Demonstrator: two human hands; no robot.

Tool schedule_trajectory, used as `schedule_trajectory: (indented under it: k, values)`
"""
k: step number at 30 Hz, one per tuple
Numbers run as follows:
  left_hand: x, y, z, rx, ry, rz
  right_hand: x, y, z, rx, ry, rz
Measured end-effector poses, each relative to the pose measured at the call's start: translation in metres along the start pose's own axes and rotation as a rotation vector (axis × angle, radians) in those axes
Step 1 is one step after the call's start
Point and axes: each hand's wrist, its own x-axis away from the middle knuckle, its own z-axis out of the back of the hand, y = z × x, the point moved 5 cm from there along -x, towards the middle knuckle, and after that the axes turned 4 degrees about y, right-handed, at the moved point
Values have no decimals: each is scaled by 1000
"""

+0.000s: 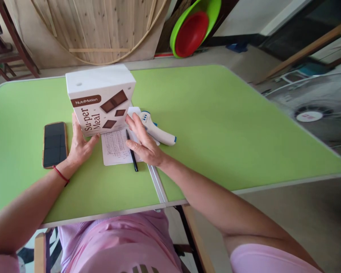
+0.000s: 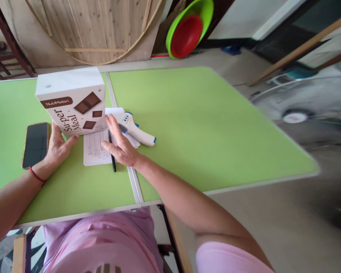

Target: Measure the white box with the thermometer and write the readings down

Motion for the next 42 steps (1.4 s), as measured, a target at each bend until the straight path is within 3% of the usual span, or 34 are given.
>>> schedule_trajectory:
  k: [5, 9, 16, 20, 23, 27, 30, 33, 37, 42]
  values:
    - [-3, 9, 9, 36, 138, 11, 7, -9, 4, -44, 46, 26]
    - [1, 15, 15, -60, 219, 59, 10, -21, 7, -26, 83, 61]
    - [5, 27, 6, 208, 183, 131, 10, -31, 16, -30, 163, 150]
    - [3, 27, 8, 212, 166, 161, 8, -28, 22, 28, 134, 134]
    - [3, 26, 10, 155, 150, 128, 7, -27, 28, 119, 135, 172]
    - [1, 22, 12, 172, 181, 135, 4, -20, 43, 383, 283, 188]
    - [0, 21, 11, 299, 201, 154, -1, -5, 54, 694, 308, -5]
    - [-1, 20, 11, 408, 230, 188, -3, 8, 60, 912, 178, -313]
    - [1, 18, 10, 411, 271, 213, -3, 5, 62, 1020, 13, -541]
    - [1, 17, 8, 403, 286, 206, -2, -1, 66, 1027, -14, -700]
